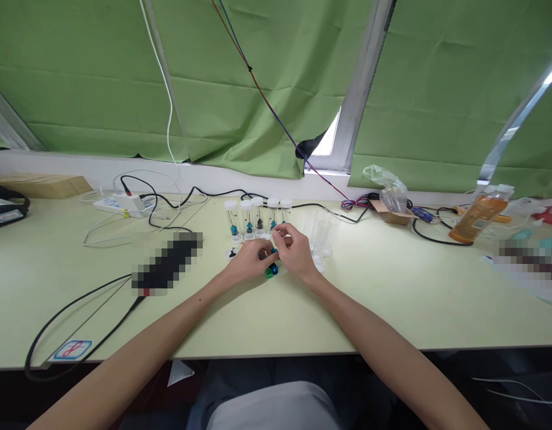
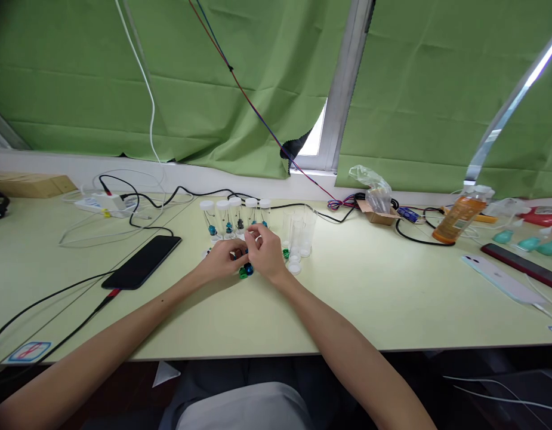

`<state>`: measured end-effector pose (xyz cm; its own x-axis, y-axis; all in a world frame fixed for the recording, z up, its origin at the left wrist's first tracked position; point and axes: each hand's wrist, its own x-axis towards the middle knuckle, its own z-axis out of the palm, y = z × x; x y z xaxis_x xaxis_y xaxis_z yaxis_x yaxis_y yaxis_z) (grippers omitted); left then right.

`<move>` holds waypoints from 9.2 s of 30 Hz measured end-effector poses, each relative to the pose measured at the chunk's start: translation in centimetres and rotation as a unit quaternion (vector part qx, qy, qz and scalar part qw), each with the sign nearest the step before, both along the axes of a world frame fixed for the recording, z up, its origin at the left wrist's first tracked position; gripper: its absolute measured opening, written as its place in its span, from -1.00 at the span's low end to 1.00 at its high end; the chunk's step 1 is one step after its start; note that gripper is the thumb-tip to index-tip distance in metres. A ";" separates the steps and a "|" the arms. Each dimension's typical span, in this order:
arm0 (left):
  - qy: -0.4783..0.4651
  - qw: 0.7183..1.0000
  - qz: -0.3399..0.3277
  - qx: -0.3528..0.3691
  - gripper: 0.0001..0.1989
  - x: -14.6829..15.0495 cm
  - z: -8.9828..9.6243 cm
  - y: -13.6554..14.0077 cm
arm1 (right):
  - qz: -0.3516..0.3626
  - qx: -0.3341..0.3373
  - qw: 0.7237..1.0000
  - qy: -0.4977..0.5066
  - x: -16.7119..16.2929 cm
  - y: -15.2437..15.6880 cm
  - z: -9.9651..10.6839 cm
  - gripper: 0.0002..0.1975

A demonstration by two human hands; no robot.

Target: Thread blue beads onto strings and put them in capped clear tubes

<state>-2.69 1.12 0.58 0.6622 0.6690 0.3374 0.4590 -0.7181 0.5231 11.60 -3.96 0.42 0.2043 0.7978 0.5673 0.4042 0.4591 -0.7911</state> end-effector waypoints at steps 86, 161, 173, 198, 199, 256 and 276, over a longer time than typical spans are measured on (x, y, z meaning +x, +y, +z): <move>0.060 0.980 -0.136 0.133 -0.80 9.6 8.9 6.1 | -0.013 0.034 0.996 -0.081 0.3 0.4 -0.4 -0.83; -0.046 0.990 0.007 0.131 -0.85 0.3 -0.1 -1.7 | -0.114 0.107 0.987 -0.026 0.7 -0.5 0.7 -0.76; -0.070 0.989 -0.005 0.130 -0.82 0.1 -0.4 -1.3 | -0.030 -0.004 0.991 0.130 1.5 0.7 0.5 -0.60; -0.023 0.994 0.007 0.106 -0.84 0.1 0.1 -1.3 | 0.050 -0.022 0.974 0.218 1.9 0.8 0.7 -0.67; -0.023 0.994 0.008 0.105 -0.84 0.1 0.1 -1.3 | 0.049 -0.019 0.975 0.218 2.0 0.9 0.7 -0.67; -0.052 0.995 0.049 0.075 -0.70 0.4 0.6 -1.3 | 0.046 -0.046 0.958 0.281 0.3 0.7 0.0 -0.66; -0.066 0.993 0.046 0.091 -0.76 0.4 0.7 -1.2 | 0.094 -0.054 0.956 0.271 0.0 0.7 -0.6 -0.69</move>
